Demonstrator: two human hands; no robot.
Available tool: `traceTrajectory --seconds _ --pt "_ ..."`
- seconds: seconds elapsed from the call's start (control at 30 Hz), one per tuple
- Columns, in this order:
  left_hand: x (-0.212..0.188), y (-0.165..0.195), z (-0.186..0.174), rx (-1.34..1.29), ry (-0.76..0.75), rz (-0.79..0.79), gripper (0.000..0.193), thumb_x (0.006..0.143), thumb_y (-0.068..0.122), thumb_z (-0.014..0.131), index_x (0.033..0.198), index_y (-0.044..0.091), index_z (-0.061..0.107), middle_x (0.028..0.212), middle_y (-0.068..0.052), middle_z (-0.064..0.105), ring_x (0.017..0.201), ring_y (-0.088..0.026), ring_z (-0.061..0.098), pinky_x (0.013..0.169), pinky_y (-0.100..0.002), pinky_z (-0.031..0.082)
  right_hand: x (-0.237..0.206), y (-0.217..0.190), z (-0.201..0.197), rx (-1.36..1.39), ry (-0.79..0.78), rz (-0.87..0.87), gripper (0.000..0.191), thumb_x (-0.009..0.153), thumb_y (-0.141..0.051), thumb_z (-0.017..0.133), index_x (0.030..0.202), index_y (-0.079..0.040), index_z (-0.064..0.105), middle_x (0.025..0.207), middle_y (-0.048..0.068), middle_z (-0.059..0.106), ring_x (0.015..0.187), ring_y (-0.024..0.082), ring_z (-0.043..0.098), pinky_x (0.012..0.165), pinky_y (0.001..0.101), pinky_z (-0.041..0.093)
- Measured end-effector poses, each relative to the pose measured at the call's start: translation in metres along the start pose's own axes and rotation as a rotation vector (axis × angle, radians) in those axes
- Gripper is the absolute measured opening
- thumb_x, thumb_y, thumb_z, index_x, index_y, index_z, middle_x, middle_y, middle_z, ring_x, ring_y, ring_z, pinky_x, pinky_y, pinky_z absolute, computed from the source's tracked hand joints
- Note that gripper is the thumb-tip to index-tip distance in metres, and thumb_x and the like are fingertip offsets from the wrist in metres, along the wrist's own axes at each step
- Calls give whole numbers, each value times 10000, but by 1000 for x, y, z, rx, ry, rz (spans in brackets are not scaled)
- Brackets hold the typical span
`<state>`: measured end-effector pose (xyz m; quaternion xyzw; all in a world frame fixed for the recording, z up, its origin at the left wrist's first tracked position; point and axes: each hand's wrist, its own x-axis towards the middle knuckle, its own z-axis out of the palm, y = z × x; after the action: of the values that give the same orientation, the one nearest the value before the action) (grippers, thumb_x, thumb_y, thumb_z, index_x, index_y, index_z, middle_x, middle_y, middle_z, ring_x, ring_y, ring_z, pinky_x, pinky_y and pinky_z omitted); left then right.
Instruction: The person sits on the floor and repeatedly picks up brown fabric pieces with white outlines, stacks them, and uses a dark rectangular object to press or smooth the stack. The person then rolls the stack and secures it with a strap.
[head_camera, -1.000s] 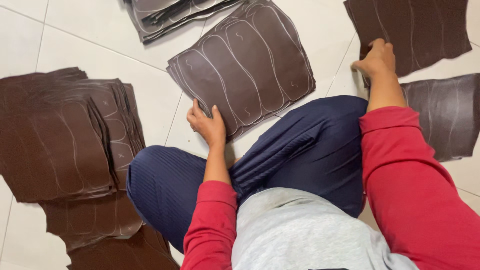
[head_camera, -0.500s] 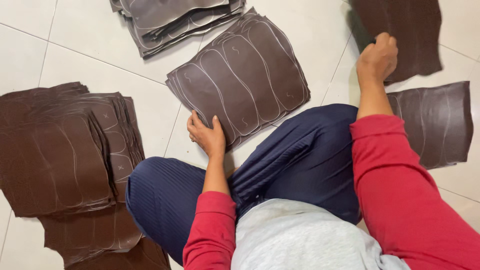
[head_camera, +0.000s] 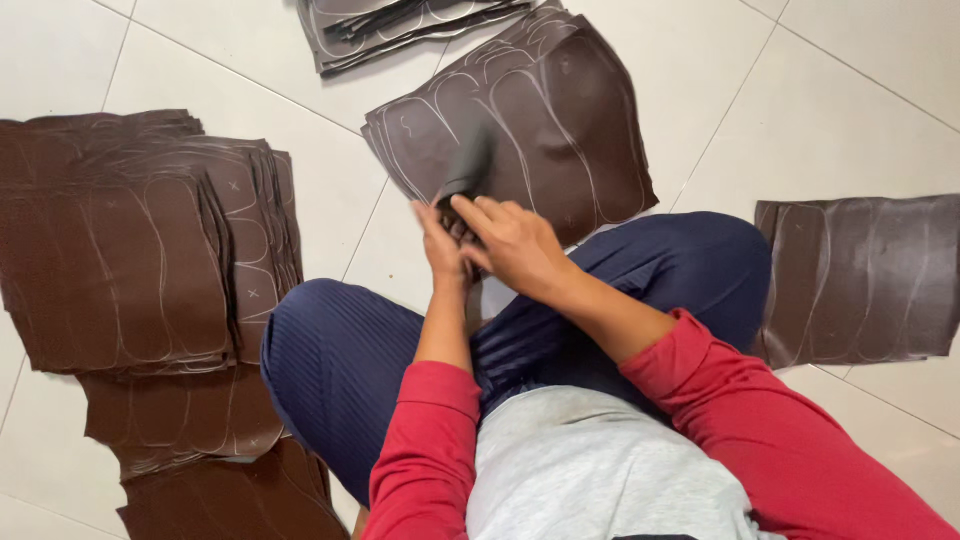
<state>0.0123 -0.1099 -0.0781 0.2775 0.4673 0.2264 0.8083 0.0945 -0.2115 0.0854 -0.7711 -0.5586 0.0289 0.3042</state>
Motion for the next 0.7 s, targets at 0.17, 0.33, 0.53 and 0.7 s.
traceTrajectory --seconds 0.17,0.33,0.53,0.7 --pt "7 -7 -12 164 55 127 710 1009 477 557 1480 -46 461 1504 -199 509 1351 -299 500 1130 -397 389 -4 80 3 154 -166 567 378 964 -382 697 1235 -118 715 1250 145 716 1156 353 656 943 444 520" --pt "-7 -2 6 824 156 382 447 946 256 725 1227 -79 633 1178 -195 722 1084 -285 685 984 -386 520 -11 155 -16 -66 37 753 446 922 -363 752 1260 -77 699 1235 179 693 1136 371 649 951 446 510" --pt "-12 13 33 565 107 550 306 947 216 724 1093 -50 690 1007 -139 771 918 -244 687 888 -348 541 -10 154 -8 -78 -2 783 462 916 -359 754 1276 -76 692 1263 162 685 1173 361 629 990 445 490" --pt "1 12 18 661 345 468 426 879 253 793 1148 -54 671 1078 -160 759 979 -253 703 914 -362 538 -13 148 -1 -236 -333 883 725 828 -360 807 1445 -108 523 1495 174 473 1298 393 504 994 509 467"
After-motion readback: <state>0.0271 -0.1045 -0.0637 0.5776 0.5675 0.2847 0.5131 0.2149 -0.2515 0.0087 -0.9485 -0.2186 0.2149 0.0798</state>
